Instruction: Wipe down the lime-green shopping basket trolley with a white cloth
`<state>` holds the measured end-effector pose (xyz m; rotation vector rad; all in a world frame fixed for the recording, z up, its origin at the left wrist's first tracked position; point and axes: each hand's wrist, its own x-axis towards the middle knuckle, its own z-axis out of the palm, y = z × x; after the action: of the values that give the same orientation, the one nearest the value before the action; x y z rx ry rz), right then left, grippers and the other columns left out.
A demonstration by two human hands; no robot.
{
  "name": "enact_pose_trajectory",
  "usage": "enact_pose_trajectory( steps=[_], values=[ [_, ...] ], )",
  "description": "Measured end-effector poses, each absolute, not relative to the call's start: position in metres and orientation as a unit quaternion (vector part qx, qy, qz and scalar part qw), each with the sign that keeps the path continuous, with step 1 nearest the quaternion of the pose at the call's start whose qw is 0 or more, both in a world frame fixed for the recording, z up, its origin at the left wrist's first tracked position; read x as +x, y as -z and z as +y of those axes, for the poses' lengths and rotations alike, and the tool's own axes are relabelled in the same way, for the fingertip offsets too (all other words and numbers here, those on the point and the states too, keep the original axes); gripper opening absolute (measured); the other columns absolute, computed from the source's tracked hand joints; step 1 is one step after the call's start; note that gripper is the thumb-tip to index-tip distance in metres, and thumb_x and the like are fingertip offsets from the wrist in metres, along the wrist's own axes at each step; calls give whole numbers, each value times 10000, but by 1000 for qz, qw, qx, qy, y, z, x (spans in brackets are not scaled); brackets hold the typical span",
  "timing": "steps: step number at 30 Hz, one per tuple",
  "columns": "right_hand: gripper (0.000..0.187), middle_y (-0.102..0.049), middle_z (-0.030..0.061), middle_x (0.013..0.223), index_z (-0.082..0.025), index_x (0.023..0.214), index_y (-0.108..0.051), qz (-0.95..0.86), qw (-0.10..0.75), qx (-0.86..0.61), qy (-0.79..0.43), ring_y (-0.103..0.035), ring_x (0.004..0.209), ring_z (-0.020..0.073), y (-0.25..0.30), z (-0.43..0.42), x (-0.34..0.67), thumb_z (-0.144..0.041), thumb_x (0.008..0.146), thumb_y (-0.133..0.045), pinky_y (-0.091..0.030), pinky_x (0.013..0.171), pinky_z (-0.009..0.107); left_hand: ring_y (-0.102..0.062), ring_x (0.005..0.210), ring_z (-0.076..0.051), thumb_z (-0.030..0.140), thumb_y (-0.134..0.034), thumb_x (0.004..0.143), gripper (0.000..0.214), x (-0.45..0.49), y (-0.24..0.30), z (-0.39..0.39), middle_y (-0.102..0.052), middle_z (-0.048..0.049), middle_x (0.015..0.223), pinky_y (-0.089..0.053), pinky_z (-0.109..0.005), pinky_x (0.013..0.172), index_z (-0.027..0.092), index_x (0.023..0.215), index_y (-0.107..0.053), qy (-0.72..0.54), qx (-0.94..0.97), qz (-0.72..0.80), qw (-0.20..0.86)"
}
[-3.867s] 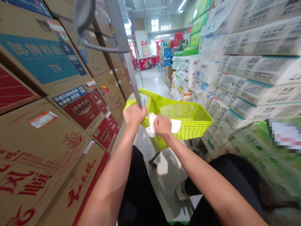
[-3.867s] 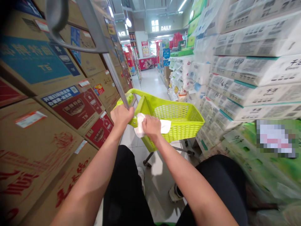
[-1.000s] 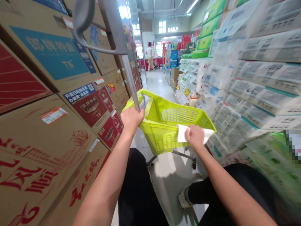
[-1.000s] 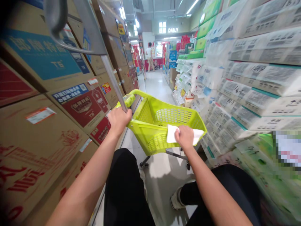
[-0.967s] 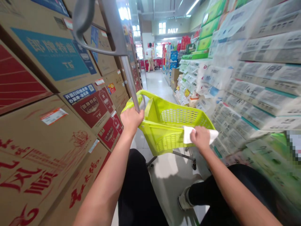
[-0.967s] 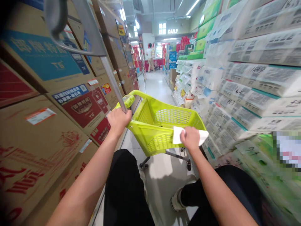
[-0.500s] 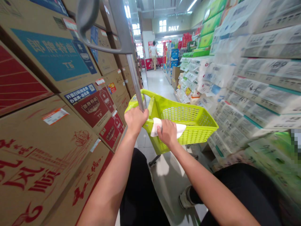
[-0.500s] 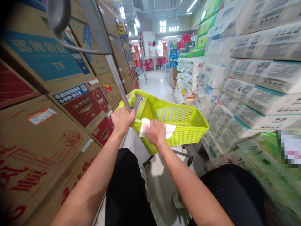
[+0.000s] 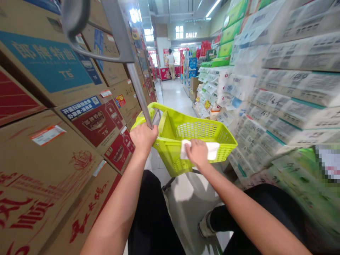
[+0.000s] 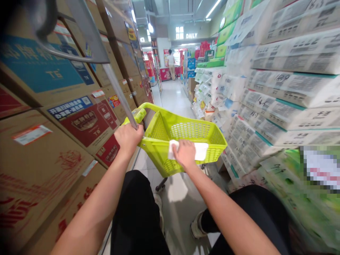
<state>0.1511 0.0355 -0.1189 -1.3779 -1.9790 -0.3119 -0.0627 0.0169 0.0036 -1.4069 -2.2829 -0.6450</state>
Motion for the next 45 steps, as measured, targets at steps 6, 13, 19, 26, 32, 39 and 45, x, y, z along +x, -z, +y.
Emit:
enact_pose_trajectory(
  steps=[6, 13, 19, 26, 32, 39, 45],
  values=[
    [466, -624, 125, 1045, -154, 1194, -577, -821, 374, -423, 79, -509, 959, 264, 108, 31, 123, -499, 985, -341, -331, 865, 376, -670, 889, -350, 472, -320, 874, 563, -55, -5, 15, -713, -199, 877, -480, -416, 763, 115, 972, -744, 220, -527, -799, 188],
    [417, -606, 115, 833, -162, 872, -606, -748, 260, -587, 168, -502, 824, 250, 149, 54, 301, -443, 987, -320, -324, 784, 356, -667, 880, -354, 467, -312, 863, 577, -82, -8, 23, -710, -217, 897, -482, -420, 760, 106, 976, -747, 229, -496, -815, 193],
    [423, -613, 108, 868, -167, 915, -600, -765, 356, -521, 129, -505, 858, 254, 114, 30, 163, -490, 991, -338, -329, 815, 362, -672, 855, -345, 468, -316, 881, 559, -50, -5, 14, -712, -196, 865, -481, -417, 753, 127, 941, -754, 227, -521, -802, 185],
    [437, -639, 110, 1001, -163, 1136, -581, -837, 330, -426, 91, -535, 918, 253, 103, 25, 148, -502, 985, -350, -339, 817, 348, -683, 834, -335, 476, -296, 894, 573, -55, -5, 14, -718, -182, 843, -482, -401, 724, 139, 938, -757, 216, -539, -788, 204],
    [375, -619, 95, 808, -182, 850, -585, -785, 236, -546, 172, -528, 780, 240, 143, 31, 299, -450, 975, -356, -313, 724, 343, -682, 861, -329, 478, -335, 873, 525, -88, -8, 27, -721, -165, 838, -477, -381, 740, 161, 908, -752, 226, -523, -796, 203],
    [346, -601, 98, 802, -192, 834, -560, -739, 335, -565, 147, -512, 813, 252, 119, 5, 182, -444, 977, -371, -311, 768, 362, -678, 876, -309, 470, -322, 889, 523, -62, -6, 25, -725, -152, 872, -469, -369, 754, 172, 939, -748, 233, -547, -782, 187],
    [408, -622, 115, 938, -165, 1034, -576, -776, 376, -496, 102, -517, 881, 265, 83, 1, 91, -510, 978, -366, -320, 796, 370, -685, 862, -307, 449, -330, 891, 516, -39, -4, 23, -732, -156, 875, -470, -375, 744, 164, 942, -758, 239, -574, -762, 183]
  ],
)
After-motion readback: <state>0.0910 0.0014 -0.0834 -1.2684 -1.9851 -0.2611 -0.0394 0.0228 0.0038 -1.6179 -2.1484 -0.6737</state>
